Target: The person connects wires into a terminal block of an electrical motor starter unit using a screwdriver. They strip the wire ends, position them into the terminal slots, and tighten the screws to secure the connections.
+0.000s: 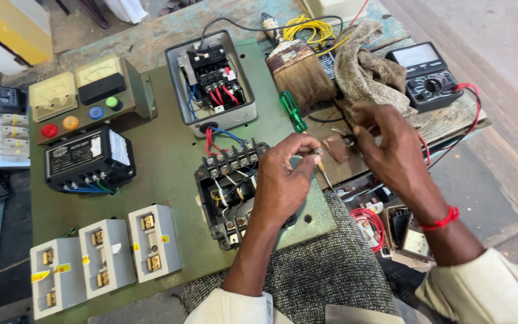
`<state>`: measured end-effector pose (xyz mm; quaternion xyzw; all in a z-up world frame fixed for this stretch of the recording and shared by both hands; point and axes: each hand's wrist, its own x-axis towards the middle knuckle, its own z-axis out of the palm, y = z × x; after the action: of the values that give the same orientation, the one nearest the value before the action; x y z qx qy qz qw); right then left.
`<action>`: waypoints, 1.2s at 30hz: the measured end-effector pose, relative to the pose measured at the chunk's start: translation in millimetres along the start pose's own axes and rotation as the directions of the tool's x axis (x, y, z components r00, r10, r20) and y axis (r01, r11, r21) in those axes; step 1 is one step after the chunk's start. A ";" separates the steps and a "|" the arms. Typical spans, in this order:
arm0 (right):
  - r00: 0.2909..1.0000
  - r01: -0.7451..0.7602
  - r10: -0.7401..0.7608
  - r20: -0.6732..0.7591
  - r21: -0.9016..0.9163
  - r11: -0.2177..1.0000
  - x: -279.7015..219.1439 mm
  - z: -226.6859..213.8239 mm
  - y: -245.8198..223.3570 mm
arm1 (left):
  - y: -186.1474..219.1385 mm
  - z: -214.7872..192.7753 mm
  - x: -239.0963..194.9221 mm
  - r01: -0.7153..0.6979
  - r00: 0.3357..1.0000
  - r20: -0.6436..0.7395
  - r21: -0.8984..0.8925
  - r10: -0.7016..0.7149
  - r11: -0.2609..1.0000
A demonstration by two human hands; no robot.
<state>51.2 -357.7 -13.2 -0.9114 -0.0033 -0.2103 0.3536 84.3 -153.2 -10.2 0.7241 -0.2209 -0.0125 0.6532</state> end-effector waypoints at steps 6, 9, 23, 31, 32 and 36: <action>0.962 0.270 -0.262 0.075 -0.408 0.872 20.7 -27.0 18.6 | 12.6 9.4 4.8 0.027 0.999 0.020 0.099 -0.029 0.995; 0.961 0.277 -0.256 0.109 -0.443 0.853 25.9 -30.7 31.7 | 17.9 14.4 11.4 0.049 0.997 0.045 0.176 -0.057 0.983; 0.950 0.302 -0.307 0.064 -0.447 0.842 28.1 -22.7 71.4 | -6.5 41.9 57.5 0.082 0.960 0.206 0.444 -0.191 0.892; 0.938 0.346 -0.314 0.150 -0.317 0.883 7.5 -43.9 56.5 | -28.1 55.2 78.3 -0.016 0.923 0.310 0.621 -0.227 0.784; 0.933 0.352 -0.305 0.193 -0.299 0.887 5.5 -45.1 55.1 | -30.1 55.8 79.8 -0.029 0.926 0.311 0.625 -0.214 0.780; 0.921 0.337 -0.246 0.303 -0.300 0.892 -5.7 -41.6 49.6 | -37.2 56.3 84.2 -0.028 0.926 0.306 0.639 -0.220 0.769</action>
<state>37.9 -420.9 -19.8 -0.9676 -0.1496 -0.1389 0.1483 154.3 -232.7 -31.1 0.8963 -0.2911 -0.1053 0.3173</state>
